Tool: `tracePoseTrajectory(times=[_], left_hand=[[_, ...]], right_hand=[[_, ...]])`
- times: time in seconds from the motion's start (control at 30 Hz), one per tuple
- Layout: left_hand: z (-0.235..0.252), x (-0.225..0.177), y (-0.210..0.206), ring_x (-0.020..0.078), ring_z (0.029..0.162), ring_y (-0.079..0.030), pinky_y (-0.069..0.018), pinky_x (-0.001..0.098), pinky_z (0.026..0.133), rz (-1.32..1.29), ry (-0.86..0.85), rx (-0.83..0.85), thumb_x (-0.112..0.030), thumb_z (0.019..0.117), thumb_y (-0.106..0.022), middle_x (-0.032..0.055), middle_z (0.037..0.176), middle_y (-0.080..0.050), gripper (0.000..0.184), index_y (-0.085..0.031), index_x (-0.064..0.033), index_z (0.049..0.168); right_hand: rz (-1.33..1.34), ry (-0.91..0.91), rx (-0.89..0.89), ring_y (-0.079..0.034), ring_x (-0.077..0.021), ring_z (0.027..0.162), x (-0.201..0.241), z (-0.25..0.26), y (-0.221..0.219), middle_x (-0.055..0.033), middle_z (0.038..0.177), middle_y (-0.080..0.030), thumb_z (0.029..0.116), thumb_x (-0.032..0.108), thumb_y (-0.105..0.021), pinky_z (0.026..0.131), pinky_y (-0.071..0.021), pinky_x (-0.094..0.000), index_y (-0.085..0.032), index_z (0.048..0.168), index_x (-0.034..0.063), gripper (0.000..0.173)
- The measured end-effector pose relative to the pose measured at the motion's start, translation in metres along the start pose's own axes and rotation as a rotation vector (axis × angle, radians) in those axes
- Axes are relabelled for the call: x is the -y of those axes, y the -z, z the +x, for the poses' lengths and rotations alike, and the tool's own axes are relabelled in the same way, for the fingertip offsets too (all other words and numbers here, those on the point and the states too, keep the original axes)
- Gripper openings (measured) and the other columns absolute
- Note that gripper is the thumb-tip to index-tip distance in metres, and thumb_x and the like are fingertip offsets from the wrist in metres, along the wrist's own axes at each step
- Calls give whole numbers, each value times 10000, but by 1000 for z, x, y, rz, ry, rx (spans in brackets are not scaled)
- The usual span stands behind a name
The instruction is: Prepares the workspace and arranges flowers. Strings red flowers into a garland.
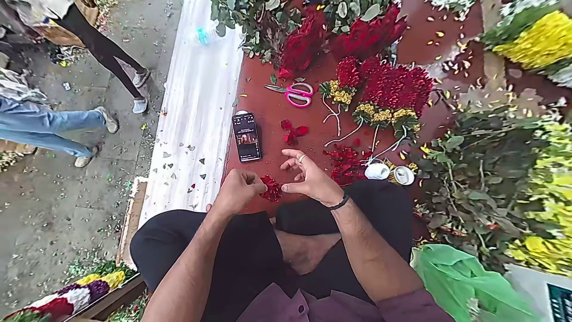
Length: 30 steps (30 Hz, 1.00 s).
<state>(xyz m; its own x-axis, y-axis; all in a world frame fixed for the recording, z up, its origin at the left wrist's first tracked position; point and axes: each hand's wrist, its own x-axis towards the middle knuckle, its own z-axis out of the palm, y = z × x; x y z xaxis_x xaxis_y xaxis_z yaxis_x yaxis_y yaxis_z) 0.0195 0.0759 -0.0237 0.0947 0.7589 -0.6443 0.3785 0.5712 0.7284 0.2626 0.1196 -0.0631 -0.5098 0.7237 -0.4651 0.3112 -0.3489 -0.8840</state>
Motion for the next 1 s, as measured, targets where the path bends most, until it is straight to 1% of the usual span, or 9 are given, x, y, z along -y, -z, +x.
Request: tracePoseTrajectory(times=[0.1,0.27,0.47,0.57,0.63,0.73,0.83,0.87,1.0], left_hand=[[1,1,2,108,540,-515,-426,320,534,-20,18,-17,-172,862,-782,11,614,-614,173,-707,-105,721],[-2,-1,11,80,489,-429,-350,273,488,-62,54,-57,-141,872,-776,0,579,-568,209,-681,-96,691],[-3,-5,16,82,491,-447,-356,274,481,-80,98,-140,-166,909,-756,9,599,-588,239,-672,-84,701],[-6,-6,11,194,625,-640,-534,495,607,296,93,-51,-255,866,-758,29,671,-673,179,-719,-129,746],[-12,-18,10,238,709,-673,-551,586,679,479,3,226,-287,866,-737,48,726,-690,167,-742,-131,806],[-21,-35,8,44,640,-603,-525,299,614,251,-292,527,-262,918,-749,-47,724,-677,155,-756,-117,864],[-20,-39,0,83,711,-655,-569,288,678,-152,-411,282,-183,938,-733,8,796,-714,131,-759,-57,910],[-18,-38,-1,131,688,-681,-600,324,660,-198,-394,156,-168,951,-725,45,783,-721,130,-742,-44,913],[-4,-15,4,129,561,-590,-509,350,521,81,-223,-241,-259,959,-708,-5,679,-647,160,-722,-128,868]], right_hand=[[-105,40,129,-660,-180,1135,-10,5,-6,-35,1320,-648,745,214,-864,942,-585,-406,-488,1512,187,854],[-83,170,19,-660,-116,683,-8,4,1,-23,840,-733,895,137,-780,636,-584,-320,-775,973,75,99],[-9,245,271,-680,-72,796,8,-8,-1,-1,865,-724,898,177,-768,724,-593,-256,-795,920,72,111],[81,327,277,-680,-91,830,19,-12,-10,-20,875,-728,902,135,-765,757,-590,-258,-798,923,42,101],[109,366,216,-673,-117,797,19,-5,-10,-41,861,-712,900,92,-763,726,-595,-277,-787,916,25,73],[220,302,272,-667,-105,792,2,9,-9,-54,878,-714,908,56,-749,732,-588,-273,-777,944,4,69],[487,263,355,-637,19,759,-24,11,-20,77,827,-705,935,159,-671,696,-544,-190,-743,898,126,88],[513,294,383,-667,-2,828,-30,8,-25,66,902,-725,955,162,-659,767,-570,-215,-737,980,123,90],[367,302,431,-686,-70,766,-3,6,-33,-33,876,-755,930,64,-692,728,-590,-263,-773,906,0,106]])
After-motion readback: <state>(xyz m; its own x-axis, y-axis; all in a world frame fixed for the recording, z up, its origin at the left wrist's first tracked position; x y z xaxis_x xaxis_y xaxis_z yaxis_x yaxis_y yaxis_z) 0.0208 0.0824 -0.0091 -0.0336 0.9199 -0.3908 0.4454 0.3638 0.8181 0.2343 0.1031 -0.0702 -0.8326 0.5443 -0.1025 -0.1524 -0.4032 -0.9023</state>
